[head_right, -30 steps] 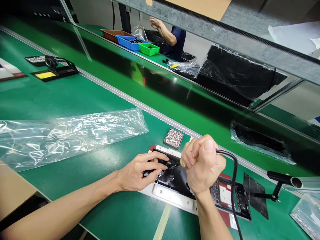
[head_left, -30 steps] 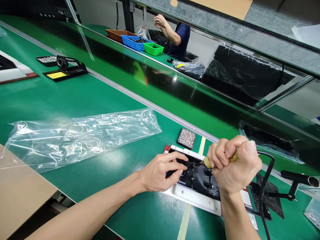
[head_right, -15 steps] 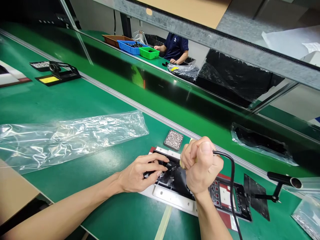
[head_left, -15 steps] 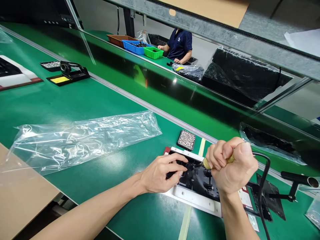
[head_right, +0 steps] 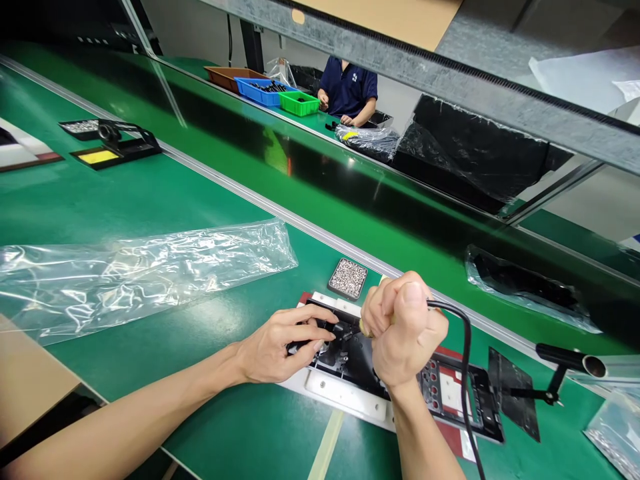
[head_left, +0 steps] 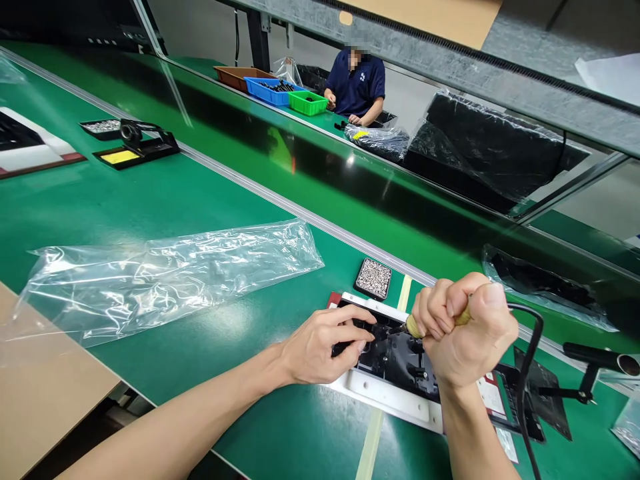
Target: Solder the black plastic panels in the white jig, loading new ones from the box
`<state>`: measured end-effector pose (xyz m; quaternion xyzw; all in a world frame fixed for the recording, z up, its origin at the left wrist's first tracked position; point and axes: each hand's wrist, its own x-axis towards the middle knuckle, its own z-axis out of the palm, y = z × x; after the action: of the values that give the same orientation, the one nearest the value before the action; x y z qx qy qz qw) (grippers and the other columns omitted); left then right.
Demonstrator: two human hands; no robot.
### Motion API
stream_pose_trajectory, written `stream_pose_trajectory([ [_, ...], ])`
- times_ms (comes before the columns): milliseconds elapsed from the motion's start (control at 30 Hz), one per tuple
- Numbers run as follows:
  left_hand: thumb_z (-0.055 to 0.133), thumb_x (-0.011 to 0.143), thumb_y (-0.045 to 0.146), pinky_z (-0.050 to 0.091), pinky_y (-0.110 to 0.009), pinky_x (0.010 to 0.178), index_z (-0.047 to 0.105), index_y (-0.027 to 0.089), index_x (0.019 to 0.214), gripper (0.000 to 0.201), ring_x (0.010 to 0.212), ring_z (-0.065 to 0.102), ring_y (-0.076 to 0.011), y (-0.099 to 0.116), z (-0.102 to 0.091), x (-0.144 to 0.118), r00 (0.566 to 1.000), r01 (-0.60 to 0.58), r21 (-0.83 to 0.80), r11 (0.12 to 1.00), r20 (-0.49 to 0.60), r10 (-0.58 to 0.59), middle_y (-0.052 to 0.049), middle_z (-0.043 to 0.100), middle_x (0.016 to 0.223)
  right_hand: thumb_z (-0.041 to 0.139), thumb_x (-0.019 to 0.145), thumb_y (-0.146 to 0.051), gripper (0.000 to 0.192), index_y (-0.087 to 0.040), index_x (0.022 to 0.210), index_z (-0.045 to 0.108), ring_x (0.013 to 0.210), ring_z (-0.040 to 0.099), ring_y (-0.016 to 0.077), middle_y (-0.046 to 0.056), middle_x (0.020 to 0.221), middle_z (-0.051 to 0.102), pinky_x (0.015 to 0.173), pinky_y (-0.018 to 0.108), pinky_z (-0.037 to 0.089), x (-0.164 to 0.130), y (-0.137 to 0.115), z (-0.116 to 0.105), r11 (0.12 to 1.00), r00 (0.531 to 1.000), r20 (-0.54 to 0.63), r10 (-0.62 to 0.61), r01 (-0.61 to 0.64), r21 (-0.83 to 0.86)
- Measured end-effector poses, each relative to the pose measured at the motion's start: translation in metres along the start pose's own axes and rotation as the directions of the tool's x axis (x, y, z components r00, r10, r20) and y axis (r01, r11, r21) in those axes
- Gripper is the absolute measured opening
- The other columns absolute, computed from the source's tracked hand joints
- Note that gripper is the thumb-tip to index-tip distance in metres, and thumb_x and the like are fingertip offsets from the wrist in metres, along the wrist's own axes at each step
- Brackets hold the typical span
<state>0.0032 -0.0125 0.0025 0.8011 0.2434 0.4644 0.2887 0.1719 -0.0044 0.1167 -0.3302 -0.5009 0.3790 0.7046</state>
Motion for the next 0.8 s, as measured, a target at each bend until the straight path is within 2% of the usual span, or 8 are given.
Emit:
stream_pose_trajectory([
  [133,0.056,0.095,0.012,0.060,-0.030,0.072,0.077,0.013,0.109,0.025,0.077,0.069,-0.0137,0.0000,0.0007,-0.0001,1.000,-0.007,-0.003,1.000,-0.003,0.007,-0.013,0.070,0.123,0.057,0.098,-0.038,0.044,-0.019,0.061,0.043,0.036,0.026,0.0056,-0.008,0.047,0.030,0.034,0.017,0.026,0.0000,-0.0008,0.0001,1.000,1.000,-0.006,-0.004,0.004,-0.001],
  [433,0.056,0.095,0.013,0.061,-0.029,0.074,0.077,0.013,0.107,0.024,0.079,0.070,-0.0143,0.0006,0.0007,0.0018,1.000,-0.008,-0.005,1.000,-0.010,0.008,-0.013,0.071,0.123,0.058,0.097,-0.041,0.045,-0.019,0.061,0.044,0.036,0.026,0.0059,-0.008,0.046,0.031,0.033,0.017,0.026,0.0003,-0.0007,-0.0006,1.000,1.000,-0.008,0.009,-0.009,-0.013],
  [800,0.055,0.095,0.014,0.063,-0.029,0.078,0.077,0.014,0.108,0.025,0.093,0.074,-0.0184,0.0022,-0.0014,0.0032,1.000,-0.001,0.010,1.000,-0.004,0.001,-0.013,0.071,0.122,0.060,0.096,-0.041,0.045,-0.019,0.060,0.044,0.035,0.026,0.0056,-0.008,0.046,0.030,0.033,0.017,0.027,0.0008,-0.0009,0.0006,1.000,1.000,-0.020,0.013,-0.013,0.000],
])
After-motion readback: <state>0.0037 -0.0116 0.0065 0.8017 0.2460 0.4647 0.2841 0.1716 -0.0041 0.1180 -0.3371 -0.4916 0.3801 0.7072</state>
